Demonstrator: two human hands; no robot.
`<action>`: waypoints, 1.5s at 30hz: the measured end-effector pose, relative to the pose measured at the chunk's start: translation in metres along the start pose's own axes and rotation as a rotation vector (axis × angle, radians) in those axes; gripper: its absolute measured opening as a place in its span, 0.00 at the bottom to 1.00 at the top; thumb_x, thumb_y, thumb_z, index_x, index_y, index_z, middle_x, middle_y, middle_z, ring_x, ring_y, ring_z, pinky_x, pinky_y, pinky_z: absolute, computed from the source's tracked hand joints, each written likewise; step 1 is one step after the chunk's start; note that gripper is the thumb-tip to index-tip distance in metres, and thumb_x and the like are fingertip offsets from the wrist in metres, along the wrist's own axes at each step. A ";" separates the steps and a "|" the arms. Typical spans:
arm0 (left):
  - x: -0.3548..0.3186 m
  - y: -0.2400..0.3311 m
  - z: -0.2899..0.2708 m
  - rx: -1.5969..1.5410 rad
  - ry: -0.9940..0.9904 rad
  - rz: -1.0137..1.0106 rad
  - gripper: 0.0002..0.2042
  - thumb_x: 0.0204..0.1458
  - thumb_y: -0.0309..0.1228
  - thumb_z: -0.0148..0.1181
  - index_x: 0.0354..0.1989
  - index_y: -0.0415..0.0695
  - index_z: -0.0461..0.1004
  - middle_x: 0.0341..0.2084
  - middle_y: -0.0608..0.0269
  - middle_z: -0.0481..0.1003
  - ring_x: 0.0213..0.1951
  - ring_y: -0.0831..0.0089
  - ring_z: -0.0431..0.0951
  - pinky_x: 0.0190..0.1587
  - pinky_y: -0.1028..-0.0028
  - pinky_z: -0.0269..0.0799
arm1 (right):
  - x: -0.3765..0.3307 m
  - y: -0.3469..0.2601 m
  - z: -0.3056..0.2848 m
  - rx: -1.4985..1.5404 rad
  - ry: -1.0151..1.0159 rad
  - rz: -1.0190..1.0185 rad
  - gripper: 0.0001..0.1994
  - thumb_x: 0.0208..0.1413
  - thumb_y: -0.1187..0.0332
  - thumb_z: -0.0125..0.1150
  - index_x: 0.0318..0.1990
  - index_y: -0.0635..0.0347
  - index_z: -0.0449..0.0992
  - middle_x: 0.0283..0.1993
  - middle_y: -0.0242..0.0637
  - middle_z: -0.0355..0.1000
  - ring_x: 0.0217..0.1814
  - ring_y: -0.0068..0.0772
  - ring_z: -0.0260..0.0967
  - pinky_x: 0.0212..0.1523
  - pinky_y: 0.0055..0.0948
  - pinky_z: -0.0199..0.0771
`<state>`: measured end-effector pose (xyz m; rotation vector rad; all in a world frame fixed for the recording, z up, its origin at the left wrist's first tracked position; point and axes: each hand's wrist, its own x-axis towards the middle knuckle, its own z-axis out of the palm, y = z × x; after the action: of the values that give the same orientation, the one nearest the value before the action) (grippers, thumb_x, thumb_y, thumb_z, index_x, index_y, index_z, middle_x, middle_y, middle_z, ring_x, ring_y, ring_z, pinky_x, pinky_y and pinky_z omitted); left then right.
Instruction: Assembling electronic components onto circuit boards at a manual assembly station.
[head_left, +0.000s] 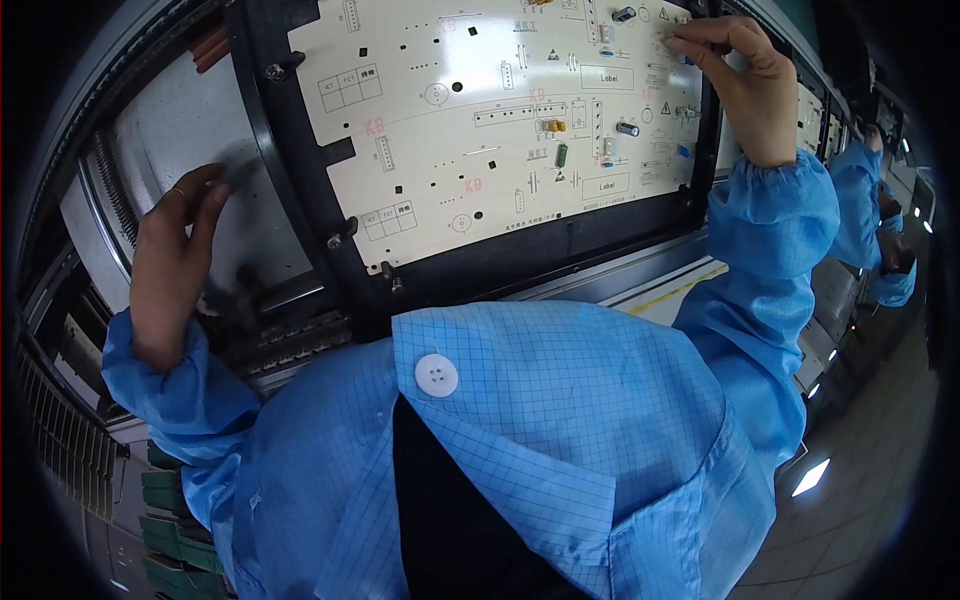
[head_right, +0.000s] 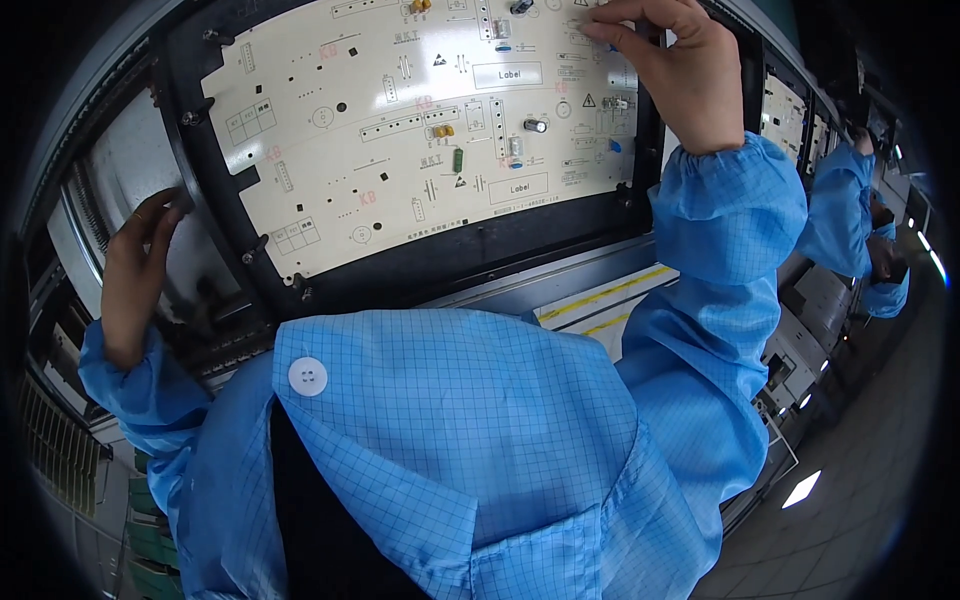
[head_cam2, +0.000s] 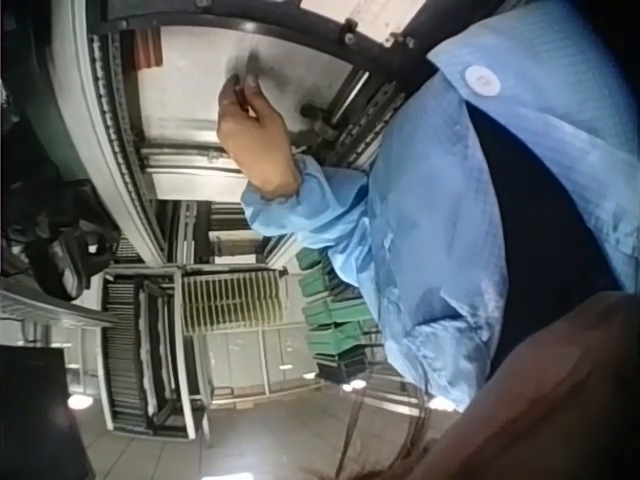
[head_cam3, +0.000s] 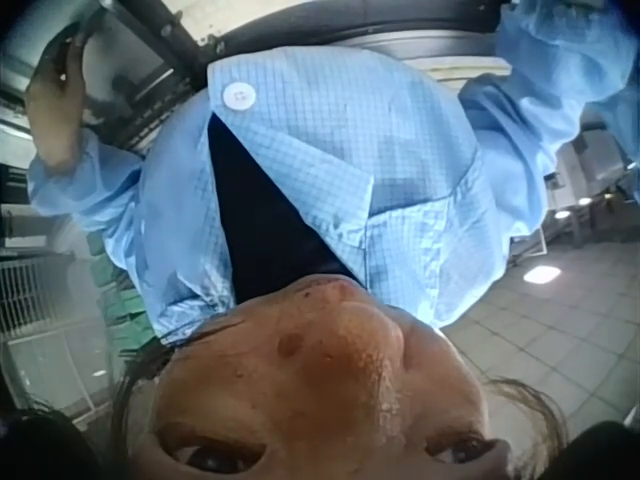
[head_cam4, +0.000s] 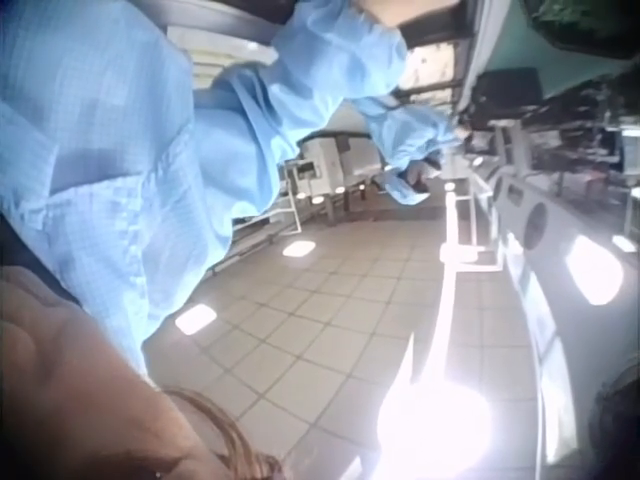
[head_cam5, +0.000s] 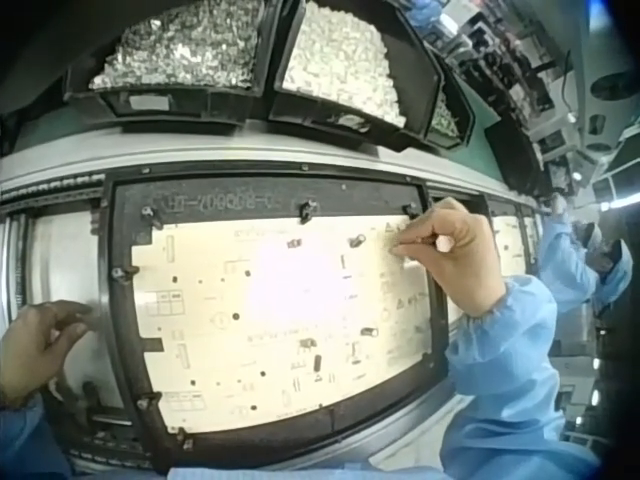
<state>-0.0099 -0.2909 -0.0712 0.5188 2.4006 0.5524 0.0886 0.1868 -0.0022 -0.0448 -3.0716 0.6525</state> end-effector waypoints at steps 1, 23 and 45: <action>0.000 -0.001 0.000 -0.001 0.005 0.017 0.16 0.62 0.35 0.51 0.52 0.37 0.73 0.40 0.43 0.78 0.44 0.55 0.80 0.47 0.65 0.74 | 0.000 0.000 0.001 -0.001 -0.001 0.000 0.07 0.50 0.75 0.67 0.38 0.57 0.83 0.38 0.28 0.77 0.41 0.21 0.69 0.44 0.20 0.69; 0.001 0.002 0.002 0.043 -0.011 -0.019 0.16 0.62 0.35 0.52 0.53 0.38 0.73 0.43 0.43 0.78 0.45 0.55 0.80 0.48 0.65 0.74 | 0.013 -0.051 0.013 -0.102 0.165 -0.041 0.09 0.33 0.82 0.68 0.25 0.58 0.82 0.24 0.30 0.74 0.32 0.32 0.62 0.34 0.30 0.65; 0.003 -0.001 0.001 -0.012 0.028 0.110 0.16 0.62 0.34 0.51 0.52 0.36 0.72 0.37 0.46 0.79 0.40 0.58 0.80 0.44 0.67 0.74 | -0.067 -0.125 0.067 -0.142 0.188 0.067 0.12 0.42 0.71 0.72 0.34 0.62 0.77 0.37 0.34 0.74 0.42 0.41 0.64 0.43 0.34 0.66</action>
<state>-0.0115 -0.2901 -0.0743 0.6444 2.4047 0.6249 0.1513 0.0438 -0.0127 -0.1980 -2.9384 0.4039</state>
